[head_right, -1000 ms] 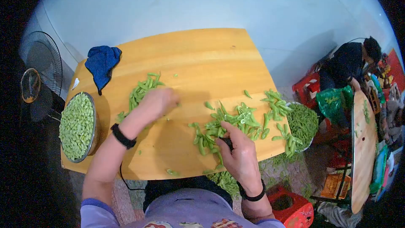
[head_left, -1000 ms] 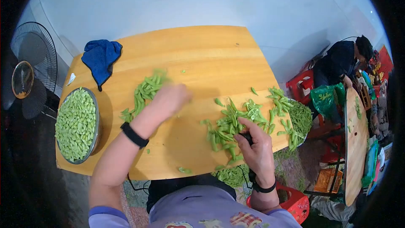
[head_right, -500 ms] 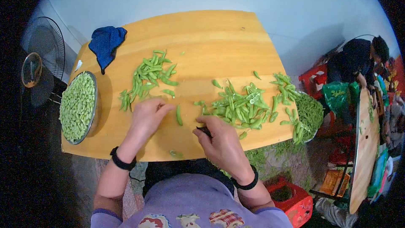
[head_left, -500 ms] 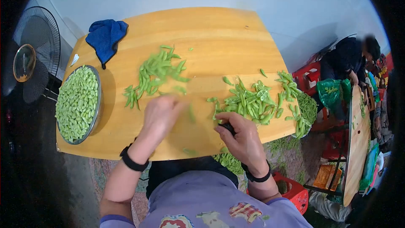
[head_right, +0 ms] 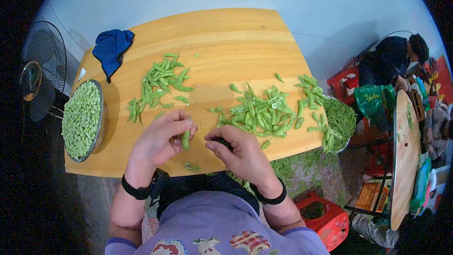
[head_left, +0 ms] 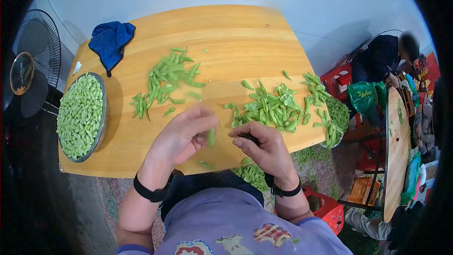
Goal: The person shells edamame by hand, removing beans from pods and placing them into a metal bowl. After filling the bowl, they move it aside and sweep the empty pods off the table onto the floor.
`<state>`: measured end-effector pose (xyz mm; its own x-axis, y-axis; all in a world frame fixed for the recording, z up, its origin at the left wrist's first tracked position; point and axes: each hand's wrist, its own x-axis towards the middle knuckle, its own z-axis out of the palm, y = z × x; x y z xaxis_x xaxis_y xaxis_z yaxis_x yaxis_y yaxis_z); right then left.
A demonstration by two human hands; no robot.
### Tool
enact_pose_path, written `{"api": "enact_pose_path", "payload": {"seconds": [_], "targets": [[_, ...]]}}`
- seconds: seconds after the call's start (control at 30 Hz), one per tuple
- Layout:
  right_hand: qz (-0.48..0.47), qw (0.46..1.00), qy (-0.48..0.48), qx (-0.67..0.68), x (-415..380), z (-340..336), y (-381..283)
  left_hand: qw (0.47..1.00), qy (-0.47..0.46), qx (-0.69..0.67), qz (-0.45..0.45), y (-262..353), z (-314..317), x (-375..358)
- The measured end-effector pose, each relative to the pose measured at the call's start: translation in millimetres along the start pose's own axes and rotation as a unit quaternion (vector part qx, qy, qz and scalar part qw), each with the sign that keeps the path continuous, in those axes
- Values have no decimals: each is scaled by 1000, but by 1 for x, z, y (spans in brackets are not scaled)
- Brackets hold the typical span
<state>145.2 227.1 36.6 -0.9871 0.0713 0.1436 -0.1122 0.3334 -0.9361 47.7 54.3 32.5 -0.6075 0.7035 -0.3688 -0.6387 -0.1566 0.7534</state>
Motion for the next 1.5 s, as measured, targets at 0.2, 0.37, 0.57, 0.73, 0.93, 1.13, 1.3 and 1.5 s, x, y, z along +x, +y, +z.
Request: {"api": "enact_pose_path", "payload": {"seconds": [0.2, 0.37, 0.57, 0.73, 0.93, 1.13, 1.3, 1.5], "targets": [[90, 986, -85, 114, -5, -8, -11, 998, -29, -48, 17, -11, 6, -9], [-19, 995, -91, 22, -3, -1, -7, 998, -26, -30, 50, -17, 16, -3], [29, 994, -89, 57, -3, -1, -6, 993, 59, 37, 100, -18, 28, -1], [29, 995, -83, 47, -5, -1, -4, 974, 89, 136, 157, -16, 36, -6], [5, 997, -75, 27, -6, -2, -5, 961, 98, 198, 167, -11, 42, -9], [-18, 998, -53, 4, -7, -2, -7, 958, 77, 184, 204, -15, 43, -8], [22, 997, -62, 46, -8, -2, -6, 985, 43, 74, 149, -18, 42, -8], [216, 876, -212, 376, -5, -24, -6, 989, -97, -39, 101, -26, 30, -4]]}}
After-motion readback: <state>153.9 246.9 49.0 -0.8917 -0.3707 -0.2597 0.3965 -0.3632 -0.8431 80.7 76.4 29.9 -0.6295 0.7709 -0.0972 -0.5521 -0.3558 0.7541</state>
